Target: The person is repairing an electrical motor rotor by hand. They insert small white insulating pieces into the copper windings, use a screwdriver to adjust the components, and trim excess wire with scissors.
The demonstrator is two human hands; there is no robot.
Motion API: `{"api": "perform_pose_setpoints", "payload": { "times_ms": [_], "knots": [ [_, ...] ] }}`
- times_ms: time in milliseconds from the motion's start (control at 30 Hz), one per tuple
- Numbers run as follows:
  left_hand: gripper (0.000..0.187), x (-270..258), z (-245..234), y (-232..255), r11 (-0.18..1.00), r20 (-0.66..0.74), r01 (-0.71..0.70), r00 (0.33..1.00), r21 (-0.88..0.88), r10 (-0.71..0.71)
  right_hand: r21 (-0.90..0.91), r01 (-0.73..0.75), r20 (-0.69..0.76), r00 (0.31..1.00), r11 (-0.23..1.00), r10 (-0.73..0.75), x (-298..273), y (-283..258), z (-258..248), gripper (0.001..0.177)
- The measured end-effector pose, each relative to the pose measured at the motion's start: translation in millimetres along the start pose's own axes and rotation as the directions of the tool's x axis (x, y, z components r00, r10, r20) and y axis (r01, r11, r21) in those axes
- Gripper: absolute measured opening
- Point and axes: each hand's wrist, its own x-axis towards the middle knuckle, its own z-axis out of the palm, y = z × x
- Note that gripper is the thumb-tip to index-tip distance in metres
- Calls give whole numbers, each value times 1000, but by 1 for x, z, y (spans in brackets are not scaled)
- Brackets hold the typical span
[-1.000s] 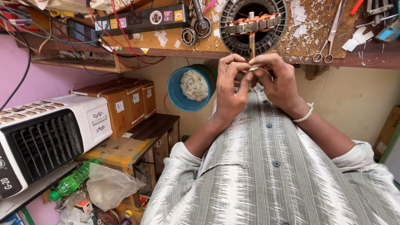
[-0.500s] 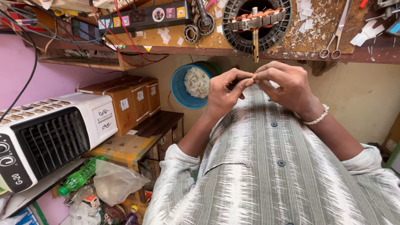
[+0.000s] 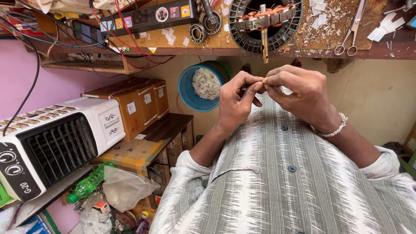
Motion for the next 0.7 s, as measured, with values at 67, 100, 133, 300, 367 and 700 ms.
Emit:
{"api": "perform_pose_setpoints", "payload": {
  "times_ms": [67, 100, 133, 300, 367, 700],
  "knots": [
    [10, 2, 1, 0, 995, -23, -89, 996, 42, 90, 7, -17, -3, 1000, 1000, 17, 2, -1, 1, 10],
    [9, 3, 1, -1, 991, -31, -101, 994, 90, 105, 35, -60, 10, 998, 998, 60, 3, 0, 1, 11],
    [8, 4, 1, -2, 984, -38, -113, 992, 138, 120, 62, -103, 24, 995, 993, 102, 3, 1, -1, 12],
    [7, 12, 5, -7, 850, -30, -290, 941, 441, 337, 148, -314, 63, 949, 938, 308, 5, 9, 9, 8],
    [9, 14, 7, -6, 800, -18, -334, 919, 499, 395, 207, -367, 93, 930, 907, 355, 4, 13, 10, 7],
    [9, 27, -24, 31, 971, 126, -26, 992, 236, -4, 447, -296, 154, 955, 844, 253, 1, 21, 10, 14]
  ]
}}
